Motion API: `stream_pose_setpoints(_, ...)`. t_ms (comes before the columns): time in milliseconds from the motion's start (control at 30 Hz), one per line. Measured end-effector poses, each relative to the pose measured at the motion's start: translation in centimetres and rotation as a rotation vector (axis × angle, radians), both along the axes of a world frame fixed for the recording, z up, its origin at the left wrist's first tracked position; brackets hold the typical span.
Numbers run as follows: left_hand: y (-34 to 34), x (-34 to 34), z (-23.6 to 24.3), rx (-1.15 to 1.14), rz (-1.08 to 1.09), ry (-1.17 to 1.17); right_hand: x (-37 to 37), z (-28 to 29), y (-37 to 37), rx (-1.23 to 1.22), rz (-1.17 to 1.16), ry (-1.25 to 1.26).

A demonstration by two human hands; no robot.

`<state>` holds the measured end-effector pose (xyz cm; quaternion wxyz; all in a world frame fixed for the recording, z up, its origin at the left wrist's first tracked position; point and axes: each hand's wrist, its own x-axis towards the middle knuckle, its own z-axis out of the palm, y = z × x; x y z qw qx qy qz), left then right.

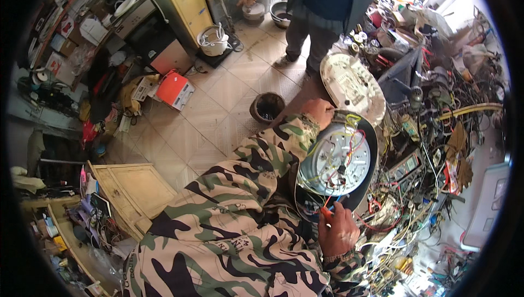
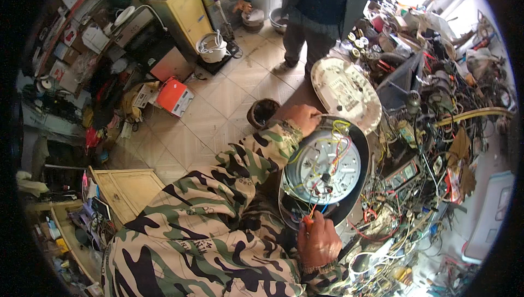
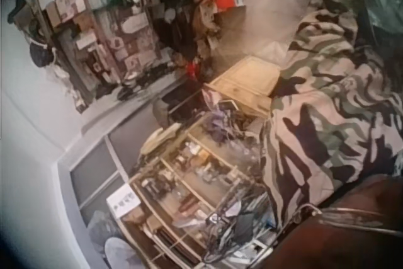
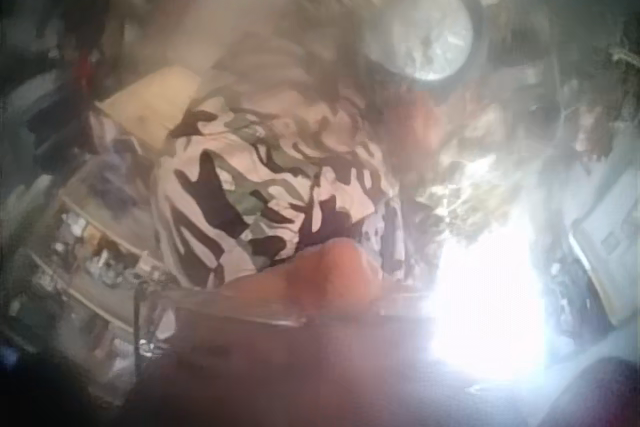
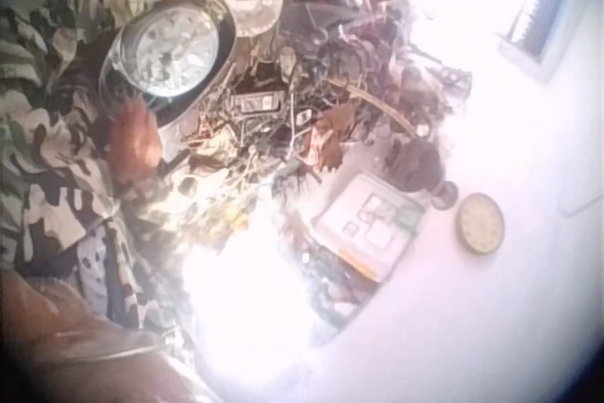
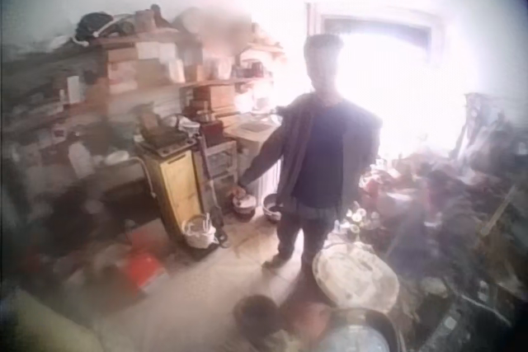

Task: The person is repairing a rice cooker. They use a multimeter to test the internal wiring and components. They also handle the cooker's lid and inner pot, placing them on the workbench.

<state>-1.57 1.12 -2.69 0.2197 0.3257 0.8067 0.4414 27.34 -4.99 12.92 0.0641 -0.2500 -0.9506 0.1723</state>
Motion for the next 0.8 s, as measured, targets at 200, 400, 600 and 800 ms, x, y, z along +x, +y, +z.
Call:
stream_pose_setpoints(200,-1.4,-0.5,0.4,-0.012,0.066,-0.041,0.1,1.4,0.7,-0.03,0.123,-0.116)
stream_pose_setpoints(400,-1.1,-0.4,0.4,-0.03,0.065,-0.05,-0.1,1.2,0.2,-0.057,0.096,-0.047)
stream_pose_setpoints(600,-1.1,-0.5,0.8,0.011,0.122,-0.037,-0.5,1.7,0.5,-0.046,0.069,-0.098)
stream_pose_setpoints(800,-1.4,-0.6,0.6,-0.006,0.082,-0.037,-0.6,2.1,-0.1,0.025,0.08,-0.081)
